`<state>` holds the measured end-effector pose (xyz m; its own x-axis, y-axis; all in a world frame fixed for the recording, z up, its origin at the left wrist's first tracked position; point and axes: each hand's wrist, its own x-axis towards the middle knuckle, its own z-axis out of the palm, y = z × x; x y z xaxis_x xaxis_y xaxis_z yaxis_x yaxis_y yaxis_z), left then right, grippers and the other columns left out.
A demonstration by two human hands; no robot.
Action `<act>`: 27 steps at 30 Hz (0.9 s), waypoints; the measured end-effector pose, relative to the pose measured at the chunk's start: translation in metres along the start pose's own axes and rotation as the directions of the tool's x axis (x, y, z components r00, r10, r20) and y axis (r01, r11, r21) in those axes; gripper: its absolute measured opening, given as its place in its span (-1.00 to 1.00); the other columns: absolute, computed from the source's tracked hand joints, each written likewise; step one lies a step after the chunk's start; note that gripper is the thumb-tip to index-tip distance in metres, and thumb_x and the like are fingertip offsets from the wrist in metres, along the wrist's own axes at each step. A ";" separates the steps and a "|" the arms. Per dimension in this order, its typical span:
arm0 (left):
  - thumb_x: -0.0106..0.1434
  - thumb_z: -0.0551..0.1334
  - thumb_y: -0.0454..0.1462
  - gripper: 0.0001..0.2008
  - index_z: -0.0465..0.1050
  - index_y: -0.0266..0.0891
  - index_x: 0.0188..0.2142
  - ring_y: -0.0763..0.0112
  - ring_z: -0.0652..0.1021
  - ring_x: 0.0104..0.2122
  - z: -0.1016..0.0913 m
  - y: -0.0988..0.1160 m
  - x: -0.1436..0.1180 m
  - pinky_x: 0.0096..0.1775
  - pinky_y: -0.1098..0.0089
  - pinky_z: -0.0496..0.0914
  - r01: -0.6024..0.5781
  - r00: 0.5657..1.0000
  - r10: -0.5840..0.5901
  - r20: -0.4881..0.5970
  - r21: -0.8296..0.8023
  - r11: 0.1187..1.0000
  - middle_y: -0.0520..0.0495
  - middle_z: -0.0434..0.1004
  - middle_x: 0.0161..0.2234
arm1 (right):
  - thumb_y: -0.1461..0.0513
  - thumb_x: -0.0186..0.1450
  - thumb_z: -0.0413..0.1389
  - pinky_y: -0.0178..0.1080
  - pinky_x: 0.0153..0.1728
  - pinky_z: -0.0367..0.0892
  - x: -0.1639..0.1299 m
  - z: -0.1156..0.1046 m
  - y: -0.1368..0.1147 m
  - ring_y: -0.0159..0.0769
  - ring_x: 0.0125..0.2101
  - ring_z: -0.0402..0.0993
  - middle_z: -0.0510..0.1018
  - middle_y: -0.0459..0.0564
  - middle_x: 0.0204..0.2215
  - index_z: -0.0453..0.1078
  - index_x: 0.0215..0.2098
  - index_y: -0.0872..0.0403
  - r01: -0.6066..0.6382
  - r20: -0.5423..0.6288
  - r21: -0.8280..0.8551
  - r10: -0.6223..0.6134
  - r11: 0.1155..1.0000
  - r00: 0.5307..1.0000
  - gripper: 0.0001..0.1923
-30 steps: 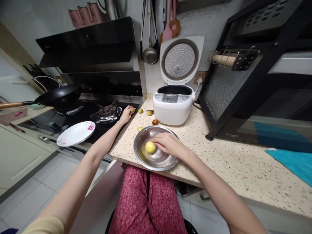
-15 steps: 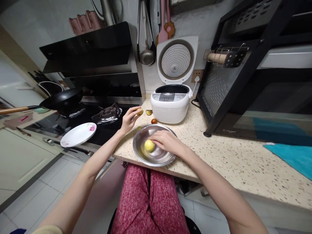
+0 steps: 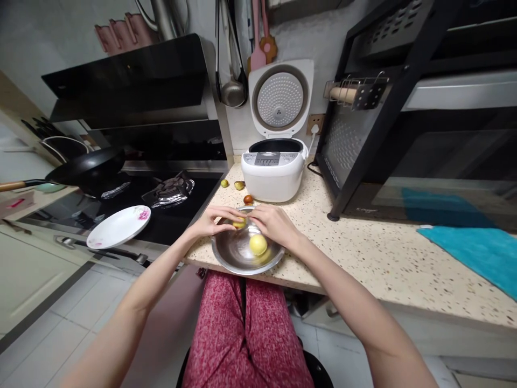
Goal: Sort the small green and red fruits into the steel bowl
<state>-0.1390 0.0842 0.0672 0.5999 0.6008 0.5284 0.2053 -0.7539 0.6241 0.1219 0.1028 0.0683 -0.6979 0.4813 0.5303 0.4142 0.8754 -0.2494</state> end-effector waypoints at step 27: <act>0.42 0.18 -0.32 -0.78 0.59 -0.18 -0.05 0.22 0.60 0.00 -0.022 -0.045 0.002 0.11 0.17 0.46 0.188 0.884 0.065 -0.464 0.478 0.858 -0.14 0.61 -0.05 | 0.35 0.41 0.16 -0.03 0.10 0.55 0.000 0.000 0.002 -0.14 0.01 0.65 0.69 0.05 0.01 0.63 0.00 0.00 0.026 0.053 0.069 -0.030 0.997 0.998 -0.72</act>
<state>-0.1641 0.1245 0.0526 0.1850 0.6053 0.7742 0.6581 -0.6614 0.3598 0.1232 0.1043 0.0679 -0.7399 0.4568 0.4939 0.3546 0.8887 -0.2907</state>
